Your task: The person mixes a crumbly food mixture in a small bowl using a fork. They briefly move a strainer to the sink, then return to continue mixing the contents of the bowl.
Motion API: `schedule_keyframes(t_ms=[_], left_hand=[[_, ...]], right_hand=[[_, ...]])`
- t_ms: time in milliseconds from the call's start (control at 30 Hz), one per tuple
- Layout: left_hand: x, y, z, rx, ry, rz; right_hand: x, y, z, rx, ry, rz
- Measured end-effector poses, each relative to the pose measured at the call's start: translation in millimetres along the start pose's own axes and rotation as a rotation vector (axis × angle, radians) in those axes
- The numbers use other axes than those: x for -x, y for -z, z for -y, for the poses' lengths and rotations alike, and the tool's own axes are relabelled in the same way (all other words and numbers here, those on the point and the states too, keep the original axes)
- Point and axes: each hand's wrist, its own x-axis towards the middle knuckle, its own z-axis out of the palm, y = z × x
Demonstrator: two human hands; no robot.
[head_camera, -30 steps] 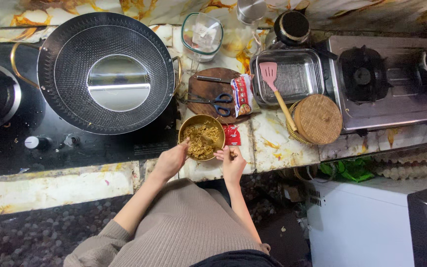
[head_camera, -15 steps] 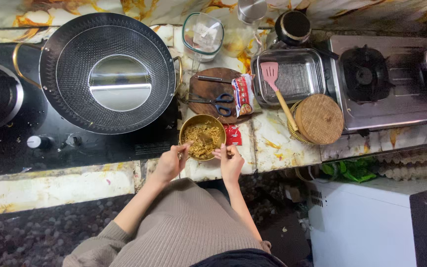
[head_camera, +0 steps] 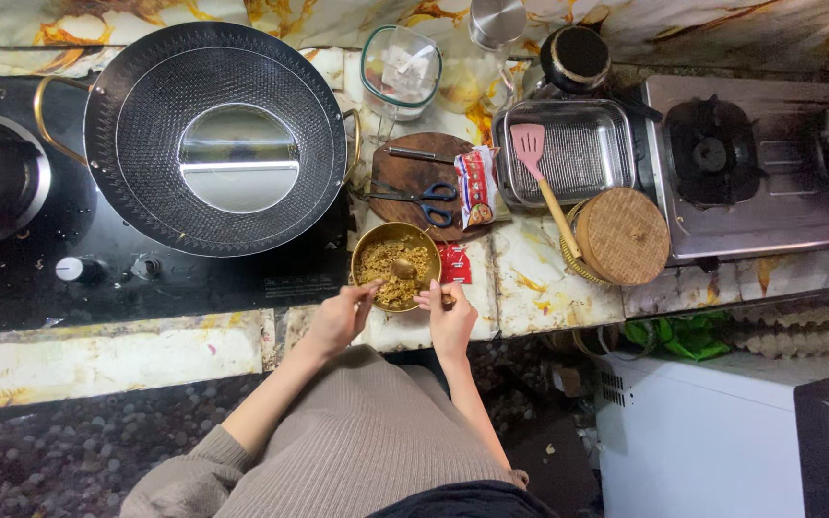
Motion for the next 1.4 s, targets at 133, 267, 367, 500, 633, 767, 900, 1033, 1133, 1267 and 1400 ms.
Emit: schedule_keyframes(t_ms=[133,267,367,500,633,767,900,1033,1133,1267,1400], left_hand=[[-6.3,0.4,3.7,0.047,0.161,0.028],[-13.6,3.3,5.1,0.212,0.262,-0.13],[-20.1,4.9,2.3,0.283,0.535,-0.222],[-22.4,13.5,8.2,0.599,0.665,-0.405],[-14.1,18.9,15.3,0.602,0.65,-0.368],[-9.3,8.4,11.0,0.681,0.656,-0.336],[-7.2,6.1,6.1,0.664,0.616,-0.328],[-2.9,6.7,3.5,0.505,0.692,-0.197],[-2.7,2.3,4.7,0.443,0.499,-0.203],[-6.3,9.1,16.4,0.26,0.351,-0.259],[-8.2,18.0,23.6,-0.037,0.128,-0.185]], right_hand=[[2.3,8.7,7.9,0.056,0.065,-0.041],[7.0,8.8,2.8,0.074,0.15,-0.039],[9.9,-4.4,-8.5,-0.01,0.174,0.022],[9.8,-6.7,-14.3,-0.021,0.148,-0.064],[15.2,-2.0,-12.5,-0.119,0.183,-0.084],[23.7,-11.6,-5.7,-0.264,0.008,-0.002],[11.9,-10.3,-7.1,-0.392,-0.154,-0.156],[1.9,-1.9,-9.6,-0.598,-0.165,-0.209],[7.6,-1.2,-11.1,-0.539,-0.272,-0.044],[17.4,4.4,-6.1,-0.199,-0.214,0.006],[20.0,8.5,-1.0,0.307,0.135,-0.028]])
